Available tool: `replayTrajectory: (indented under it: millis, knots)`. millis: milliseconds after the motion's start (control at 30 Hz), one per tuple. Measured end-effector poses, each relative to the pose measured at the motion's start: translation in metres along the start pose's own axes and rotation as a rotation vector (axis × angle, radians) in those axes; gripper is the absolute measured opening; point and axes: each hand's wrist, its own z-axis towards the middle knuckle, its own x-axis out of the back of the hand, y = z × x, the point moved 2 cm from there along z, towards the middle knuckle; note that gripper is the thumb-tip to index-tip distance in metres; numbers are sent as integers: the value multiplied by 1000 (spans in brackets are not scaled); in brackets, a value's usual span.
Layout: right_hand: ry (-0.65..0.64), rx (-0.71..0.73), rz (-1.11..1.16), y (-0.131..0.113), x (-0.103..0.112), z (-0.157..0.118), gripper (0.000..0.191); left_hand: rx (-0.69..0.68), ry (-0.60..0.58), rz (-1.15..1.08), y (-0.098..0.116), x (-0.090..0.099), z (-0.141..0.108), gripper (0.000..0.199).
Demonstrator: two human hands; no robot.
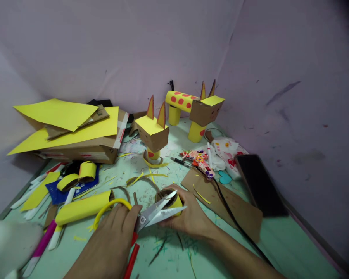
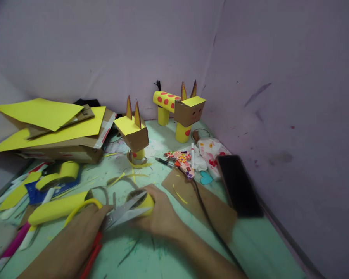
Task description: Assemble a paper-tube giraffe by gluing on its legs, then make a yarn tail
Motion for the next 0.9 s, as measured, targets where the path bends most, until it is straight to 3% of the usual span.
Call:
replayTrajectory:
  millis: [133, 367, 533, 700, 900]
  knots:
    - [-53, -20, 116, 9, -4, -3, 49, -80, 58, 25, -1, -6, -2, 60]
    - [-81, -11, 107, 8, -3, -6, 52, -141, 121, 125, 6, 6, -3, 60]
    - [-47, -39, 87, 13, -6, -8, 56, -116, 91, 270, 12, 6, -1, 57]
    - [-32, -65, 48, 14, -8, -10, 50, -137, 149, 389, 24, 10, -3, 55]
    - [-24, -78, 36, 13, -10, -11, 50, -210, 107, 394, 17, 7, -4, 54]
